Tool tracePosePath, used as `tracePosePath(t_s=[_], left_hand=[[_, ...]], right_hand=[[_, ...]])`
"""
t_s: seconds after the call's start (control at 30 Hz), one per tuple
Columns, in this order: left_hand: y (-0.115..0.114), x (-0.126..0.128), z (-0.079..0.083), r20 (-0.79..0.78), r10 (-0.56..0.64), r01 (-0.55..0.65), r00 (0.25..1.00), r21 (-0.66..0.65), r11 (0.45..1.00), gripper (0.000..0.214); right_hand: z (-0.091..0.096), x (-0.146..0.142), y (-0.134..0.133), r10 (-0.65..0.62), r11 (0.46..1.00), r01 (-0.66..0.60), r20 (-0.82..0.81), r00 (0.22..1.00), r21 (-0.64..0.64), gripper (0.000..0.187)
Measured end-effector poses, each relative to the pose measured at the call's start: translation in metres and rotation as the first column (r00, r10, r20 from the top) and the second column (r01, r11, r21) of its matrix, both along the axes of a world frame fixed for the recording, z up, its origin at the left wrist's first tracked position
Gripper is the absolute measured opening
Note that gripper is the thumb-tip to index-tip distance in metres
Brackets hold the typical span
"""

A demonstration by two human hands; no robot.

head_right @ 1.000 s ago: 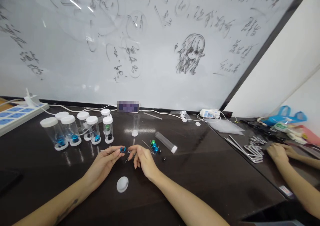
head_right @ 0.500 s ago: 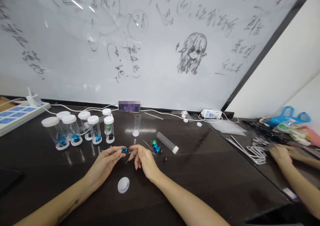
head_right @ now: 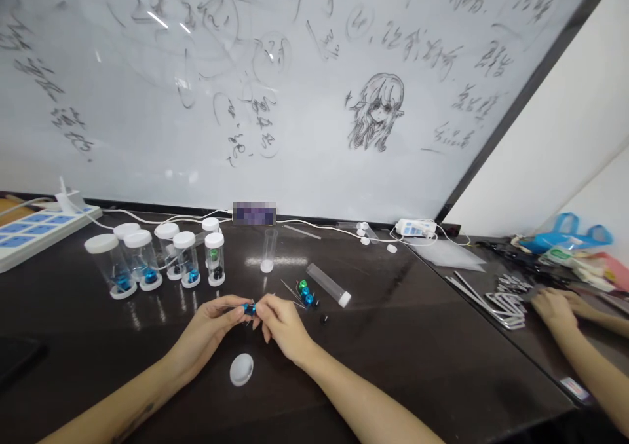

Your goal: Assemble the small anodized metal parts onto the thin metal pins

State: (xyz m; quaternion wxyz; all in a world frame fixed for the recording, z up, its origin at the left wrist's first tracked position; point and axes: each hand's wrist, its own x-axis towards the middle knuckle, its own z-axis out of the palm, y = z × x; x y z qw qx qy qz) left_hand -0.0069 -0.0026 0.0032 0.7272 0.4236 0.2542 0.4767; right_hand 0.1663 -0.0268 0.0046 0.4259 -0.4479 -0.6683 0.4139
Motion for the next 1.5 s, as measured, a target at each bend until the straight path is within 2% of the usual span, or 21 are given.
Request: tracePosePath(t_s=[0.07,0.17,0.23,0.33,0.43,0.53,0.6,0.7,0.87,1.03,1.17,1.27,1.37,1.43,1.5], left_hand=[[0.0008,-0.0001,-0.0006,0.012,0.020,-0.019,1.000,-0.030,0.999,0.012],[0.0008,0.0001,-0.0007,0.018,0.026,-0.026,0.999,-0.036,0.999,0.012],[0.0000,0.0005,-0.0001,0.008,-0.003,0.003,1.000,-0.009,1.000,0.011],[-0.0010,0.0009,0.0007,-0.008,-0.033,0.033,0.999,0.037,0.999,0.011],[-0.0010,0.0007,0.0011,0.002,-0.003,0.003,1.000,0.010,1.000,0.011],[-0.0018,0.0003,0.0022,0.001,0.002,-0.002,1.000,-0.010,1.000,0.011],[-0.0029,0.0005,0.0033,-0.011,-0.016,0.016,1.000,0.013,1.000,0.010],[-0.0039,0.0010,0.0042,-0.012,-0.027,0.027,1.000,0.031,0.999,0.009],[-0.0008,0.0014,0.0026,0.011,0.012,-0.011,1.000,-0.012,1.000,0.011],[-0.0010,0.0018,0.0032,0.013,-0.011,0.011,1.000,-0.001,1.000,0.010],[-0.0029,0.0013,0.0044,-0.010,-0.056,0.056,0.998,0.043,0.997,0.009],[-0.0022,0.0005,0.0044,0.004,-0.030,0.030,1.000,0.027,0.999,0.009],[-0.0016,0.0005,0.0040,0.014,-0.036,0.035,0.999,0.027,0.999,0.009],[-0.0018,0.0009,0.0034,0.004,-0.058,0.058,0.998,0.042,0.997,0.008],[-0.0017,0.0013,0.0024,-0.011,-0.075,0.076,0.997,0.055,0.996,0.008]], right_hand=[[0.0012,-0.0008,-0.0004,-0.019,1.000,0.019,-0.048,0.999,-0.002,0.027],[0.0007,-0.0008,-0.0005,-0.038,0.999,0.038,-0.092,0.995,-0.001,0.034],[0.0000,0.0000,-0.0005,-0.018,1.000,0.018,-0.055,0.998,0.008,0.029],[0.0014,0.0002,-0.0013,0.004,1.000,-0.005,0.029,1.000,0.024,0.040],[0.0041,-0.0013,-0.0022,-0.031,0.999,0.031,-0.008,0.999,0.009,0.024],[0.0041,-0.0018,-0.0017,-0.056,0.998,0.056,-0.064,0.996,-0.007,0.038],[0.0023,-0.0010,-0.0008,-0.036,0.999,0.036,-0.031,0.999,-0.006,0.030],[-0.0001,0.0001,-0.0002,-0.023,1.000,0.022,0.047,0.999,0.011,0.046],[-0.0002,-0.0015,-0.0010,-0.040,0.999,0.040,0.015,0.999,0.013,0.025],[0.0007,-0.0010,-0.0008,-0.046,0.999,0.046,-0.013,0.999,0.016,0.025],[0.0025,-0.0002,-0.0017,-0.038,0.999,0.034,0.085,0.996,0.042,0.041],[0.0035,-0.0014,-0.0021,-0.065,0.998,0.064,0.035,0.997,0.025,0.022],[0.0030,-0.0019,-0.0012,-0.098,0.994,0.098,-0.017,0.995,0.037,0.030],[0.0021,-0.0011,-0.0007,-0.083,0.996,0.082,0.018,0.996,0.042,0.024],[0.0011,-0.0002,-0.0007,-0.046,0.999,0.044,0.074,0.996,0.030,0.036]])
